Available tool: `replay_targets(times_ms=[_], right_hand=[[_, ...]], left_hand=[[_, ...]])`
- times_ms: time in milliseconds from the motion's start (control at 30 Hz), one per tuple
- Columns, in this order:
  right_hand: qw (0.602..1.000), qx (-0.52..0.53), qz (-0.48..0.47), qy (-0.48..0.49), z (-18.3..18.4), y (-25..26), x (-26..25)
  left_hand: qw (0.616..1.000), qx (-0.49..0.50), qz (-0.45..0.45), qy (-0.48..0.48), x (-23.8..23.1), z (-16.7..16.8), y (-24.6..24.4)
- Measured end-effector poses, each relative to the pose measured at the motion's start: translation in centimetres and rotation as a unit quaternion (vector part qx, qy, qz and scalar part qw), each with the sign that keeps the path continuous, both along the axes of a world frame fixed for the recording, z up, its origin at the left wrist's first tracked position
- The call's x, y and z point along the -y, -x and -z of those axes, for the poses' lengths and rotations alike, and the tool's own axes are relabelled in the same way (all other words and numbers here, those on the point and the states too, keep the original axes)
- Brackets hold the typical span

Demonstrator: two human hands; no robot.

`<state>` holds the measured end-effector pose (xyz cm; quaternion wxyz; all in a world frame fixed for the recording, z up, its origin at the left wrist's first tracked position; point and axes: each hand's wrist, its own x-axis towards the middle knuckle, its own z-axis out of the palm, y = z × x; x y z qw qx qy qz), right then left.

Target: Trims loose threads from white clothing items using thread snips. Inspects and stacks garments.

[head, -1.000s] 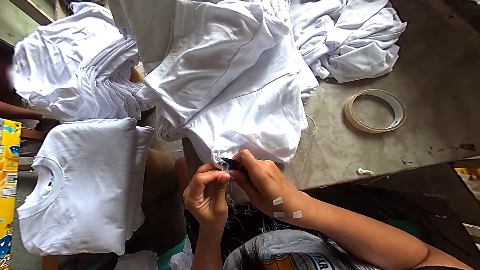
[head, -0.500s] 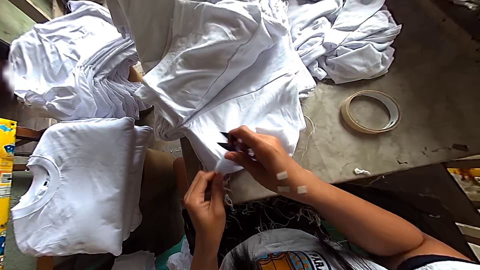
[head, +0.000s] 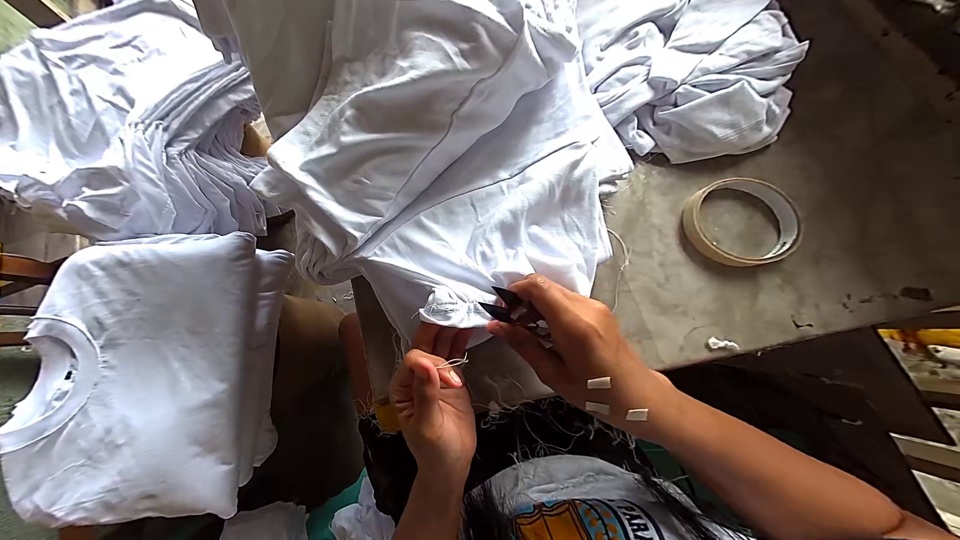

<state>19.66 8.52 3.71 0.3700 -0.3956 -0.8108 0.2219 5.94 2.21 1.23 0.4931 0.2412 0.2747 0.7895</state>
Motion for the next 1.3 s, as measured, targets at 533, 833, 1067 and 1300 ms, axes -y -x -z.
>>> replay_targets(times_ms=[533, 833, 1067, 1300], right_hand=[[0.996, 0.056, 0.004, -0.069, 0.0, 0.3, -0.3], [0.956, 0.134, -0.103, -0.240, -2.7, 0.3, -4.3], [0.964, 0.069, -0.189, -0.173, -2.7, 0.8, -4.3], [0.985, -0.068, -0.143, -0.070, -2.4, -0.3, -4.2]], left_hand=[[0.979, -0.093, -0.151, 0.101, -1.7, -1.0, -0.2], [0.956, -0.262, -0.120, 0.050, -0.9, -1.7, 1.3], [0.930, -0.338, -0.136, 0.049, -0.6, -1.7, 1.5], [0.907, -0.384, -0.171, 0.025, -1.8, -0.2, 2.1]])
